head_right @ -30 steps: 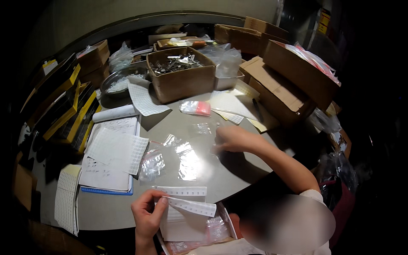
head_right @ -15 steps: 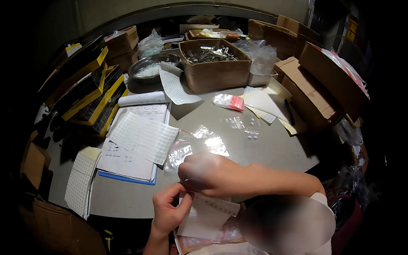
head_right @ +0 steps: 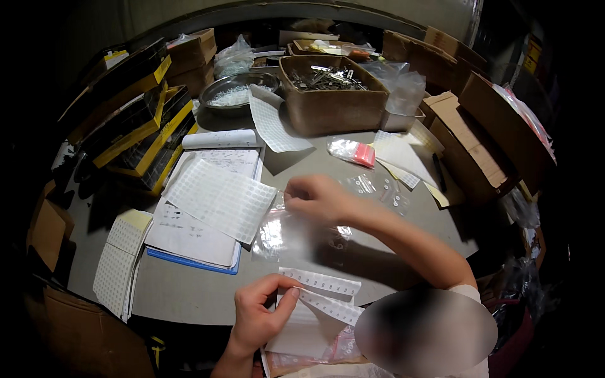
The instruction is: The person repeatedly picks small white items from a sheet and places them into small clear plastic bags on a cluttered table. The person handles the items one by one, peeling them from the backing sheet and dropping them into the bags.
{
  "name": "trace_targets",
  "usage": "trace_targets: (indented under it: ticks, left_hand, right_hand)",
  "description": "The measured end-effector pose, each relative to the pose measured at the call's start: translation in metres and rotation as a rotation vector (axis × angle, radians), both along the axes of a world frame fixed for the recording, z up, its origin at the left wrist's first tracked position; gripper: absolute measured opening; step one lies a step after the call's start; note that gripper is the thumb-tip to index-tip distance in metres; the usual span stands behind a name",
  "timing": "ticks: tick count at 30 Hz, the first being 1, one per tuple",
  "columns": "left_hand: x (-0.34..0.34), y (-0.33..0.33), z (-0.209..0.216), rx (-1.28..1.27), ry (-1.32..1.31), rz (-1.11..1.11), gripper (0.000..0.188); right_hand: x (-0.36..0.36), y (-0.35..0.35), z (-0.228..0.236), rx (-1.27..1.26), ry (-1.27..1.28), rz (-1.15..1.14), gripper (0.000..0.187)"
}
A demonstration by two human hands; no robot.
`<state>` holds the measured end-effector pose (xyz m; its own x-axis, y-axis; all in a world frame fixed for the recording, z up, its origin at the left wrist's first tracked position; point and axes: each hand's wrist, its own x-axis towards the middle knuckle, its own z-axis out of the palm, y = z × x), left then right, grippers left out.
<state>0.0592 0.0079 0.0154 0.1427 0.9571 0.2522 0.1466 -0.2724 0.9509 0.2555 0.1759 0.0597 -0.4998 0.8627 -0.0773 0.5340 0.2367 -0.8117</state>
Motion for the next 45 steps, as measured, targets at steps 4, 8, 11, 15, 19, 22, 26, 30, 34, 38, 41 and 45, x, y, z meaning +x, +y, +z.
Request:
trace_targets:
  ticks: [4,8,11,15,19,22,26,30,34,38,41,45]
  left_hand:
    - [-0.003,-0.001,0.004,-0.005,0.023,0.001,0.007]
    - [-0.003,0.0,0.0,0.009,0.026,-0.001,0.007]
    - [-0.003,-0.001,0.002,-0.002,-0.001,0.01,0.007]
    - [-0.003,-0.002,-0.002,0.013,-0.019,0.017,0.007]
    - [-0.002,-0.001,-0.004,0.013,0.002,0.016,0.007]
    - [-0.004,-0.002,-0.006,0.0,-0.009,0.011,0.007]
    - [-0.006,-0.005,-0.012,-0.1,-0.165,0.007,0.007]
    - [-0.003,-0.014,-0.004,-0.082,-0.366,0.086,0.014]
    - [-0.004,-0.018,-0.002,-0.062,-0.446,0.112,0.019]
    - [-0.001,-0.014,-0.008,0.103,-0.595,0.182,0.014]
    - [-0.019,-0.013,-0.012,0.115,-0.653,0.243,0.018]
    - [-0.043,-0.021,0.005,0.113,-0.73,0.523,0.024]
  right_hand:
    - [-0.006,0.029,-0.019,0.105,-0.171,0.1,0.028]
    - [-0.007,0.028,-0.024,0.201,-0.287,0.084,0.025]
    - [0.001,0.033,-0.024,0.212,-0.342,0.032,0.032]
    - [0.028,0.043,-0.017,0.157,-0.44,-0.037,0.052]
    - [0.066,0.034,0.002,0.133,-0.553,-0.102,0.053]
    - [0.092,0.012,0.022,0.111,-0.297,-0.164,0.032]
    - [0.145,-0.012,0.013,0.741,-0.143,-0.32,0.04]
    - [0.165,-0.041,-0.04,0.448,-0.603,-0.161,0.082]
    - [0.161,-0.061,-0.045,0.395,-0.519,-0.069,0.087]
    - [0.149,-0.041,-0.049,0.481,-0.574,-0.007,0.088]
    - [0.142,-0.036,-0.058,0.517,-0.66,0.076,0.088]
    - [0.118,-0.031,-0.036,0.534,-0.527,0.074,0.085]
